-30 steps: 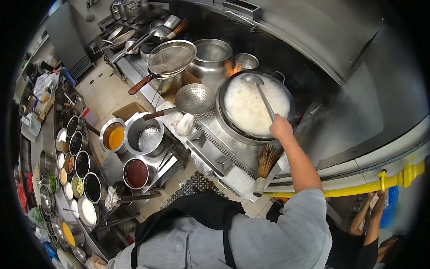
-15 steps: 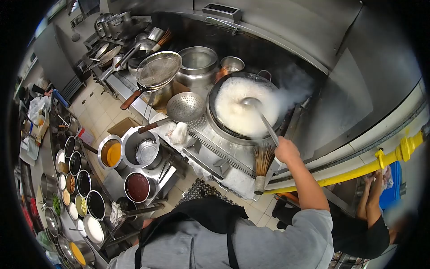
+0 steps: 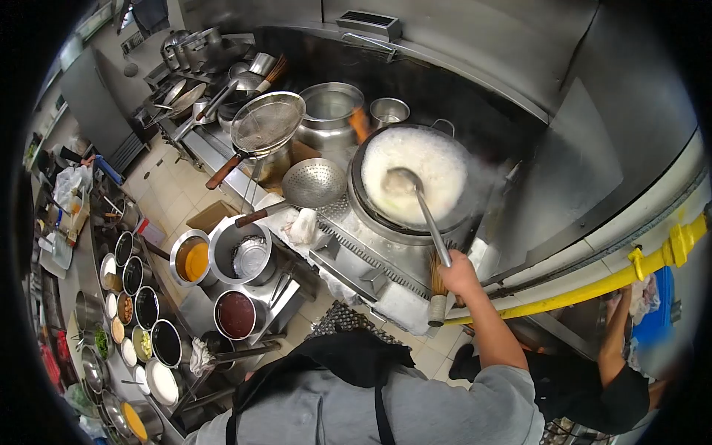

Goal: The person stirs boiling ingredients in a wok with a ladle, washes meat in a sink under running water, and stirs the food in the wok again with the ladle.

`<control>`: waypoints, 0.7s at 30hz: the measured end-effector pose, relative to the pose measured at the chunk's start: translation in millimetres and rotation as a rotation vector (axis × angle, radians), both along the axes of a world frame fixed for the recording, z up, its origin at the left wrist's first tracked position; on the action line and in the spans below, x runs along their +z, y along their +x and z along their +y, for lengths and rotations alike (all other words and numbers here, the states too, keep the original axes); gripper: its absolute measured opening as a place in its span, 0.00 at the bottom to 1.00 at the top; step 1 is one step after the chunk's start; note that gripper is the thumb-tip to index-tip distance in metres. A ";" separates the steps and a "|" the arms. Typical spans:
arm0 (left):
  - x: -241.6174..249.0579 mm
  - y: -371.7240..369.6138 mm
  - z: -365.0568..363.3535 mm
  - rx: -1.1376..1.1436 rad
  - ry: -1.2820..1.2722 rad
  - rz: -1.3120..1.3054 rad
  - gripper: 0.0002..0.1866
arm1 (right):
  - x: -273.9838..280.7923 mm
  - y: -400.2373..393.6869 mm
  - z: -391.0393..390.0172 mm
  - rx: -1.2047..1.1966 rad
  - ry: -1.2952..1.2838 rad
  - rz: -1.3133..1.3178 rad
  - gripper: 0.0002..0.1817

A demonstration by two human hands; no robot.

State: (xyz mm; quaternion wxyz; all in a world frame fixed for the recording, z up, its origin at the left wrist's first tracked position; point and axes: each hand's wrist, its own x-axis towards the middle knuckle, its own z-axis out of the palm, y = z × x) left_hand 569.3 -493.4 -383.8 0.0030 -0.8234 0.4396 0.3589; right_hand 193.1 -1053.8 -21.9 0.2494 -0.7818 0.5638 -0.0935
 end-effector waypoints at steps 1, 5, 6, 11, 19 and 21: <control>-0.5 1.5 1.2 -0.017 -0.003 -0.021 0.24 | 8.4 2.1 -3.4 -0.038 0.041 -0.052 0.21; -1.9 -0.3 16.6 -0.063 -0.020 -0.048 0.21 | 4.1 7.4 -42.4 -0.116 -0.093 -0.107 0.18; -0.9 -1.0 18.4 -0.078 -0.029 -0.056 0.20 | -4.0 8.1 -57.9 -0.128 -0.241 -0.067 0.16; 6.8 -21.7 21.4 -0.050 -0.395 -0.171 0.18 | -67.1 5.1 -137.3 -0.184 -0.193 -0.095 0.14; 8.8 -38.1 34.2 0.129 -0.083 0.023 0.19 | -38.2 35.1 -92.2 -0.380 0.906 -0.899 0.03; 11.6 -41.4 35.6 0.142 -0.068 0.034 0.19 | -49.2 31.4 -93.8 -0.369 1.235 -1.163 0.01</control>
